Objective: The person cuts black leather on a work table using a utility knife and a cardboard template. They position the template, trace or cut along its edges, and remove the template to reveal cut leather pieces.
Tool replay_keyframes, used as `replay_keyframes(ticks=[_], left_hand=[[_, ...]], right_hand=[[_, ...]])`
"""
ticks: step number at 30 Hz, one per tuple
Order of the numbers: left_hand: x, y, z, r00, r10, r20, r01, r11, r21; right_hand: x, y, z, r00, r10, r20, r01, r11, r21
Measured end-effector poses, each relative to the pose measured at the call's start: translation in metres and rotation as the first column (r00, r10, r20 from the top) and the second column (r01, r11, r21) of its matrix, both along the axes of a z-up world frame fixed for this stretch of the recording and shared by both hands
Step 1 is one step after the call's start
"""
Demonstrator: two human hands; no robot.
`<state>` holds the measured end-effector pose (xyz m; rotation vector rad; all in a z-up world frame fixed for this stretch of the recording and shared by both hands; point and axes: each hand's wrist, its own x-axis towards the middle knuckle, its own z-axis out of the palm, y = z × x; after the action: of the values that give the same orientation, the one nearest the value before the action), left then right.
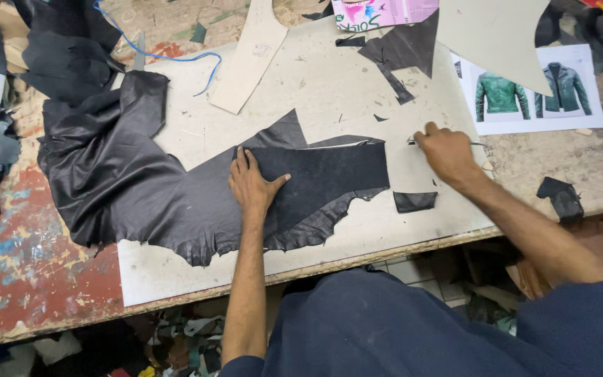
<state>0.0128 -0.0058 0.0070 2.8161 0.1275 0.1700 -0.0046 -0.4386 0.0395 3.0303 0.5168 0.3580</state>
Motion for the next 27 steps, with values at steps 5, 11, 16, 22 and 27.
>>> replay_keyframes(ticks=[5,11,16,22,27], left_hand=[[-0.005,0.001,-0.004,1.000,-0.001,-0.009,0.000,1.000,-0.016],[0.000,0.001,-0.004,0.999,-0.002,-0.035,0.001,1.000,-0.019],[-0.001,0.003,-0.007,0.999,0.009,-0.044,-0.010,0.999,-0.031],[0.000,0.001,-0.003,1.000,-0.008,-0.018,0.008,0.999,-0.041],[-0.003,0.002,-0.002,1.000,-0.004,-0.001,0.003,0.998,-0.065]], right_hand=[[0.033,0.090,0.001,0.990,0.119,-0.070,-0.088,0.935,0.344],[0.039,0.088,0.008,0.996,-0.074,0.048,0.046,0.894,0.445],[0.009,0.095,-0.012,0.994,0.105,-0.029,-0.081,0.887,0.455],[0.024,0.091,-0.014,0.993,0.121,-0.015,-0.106,0.920,0.378],[0.023,0.087,-0.020,0.984,0.179,0.021,-0.177,0.932,0.316]])
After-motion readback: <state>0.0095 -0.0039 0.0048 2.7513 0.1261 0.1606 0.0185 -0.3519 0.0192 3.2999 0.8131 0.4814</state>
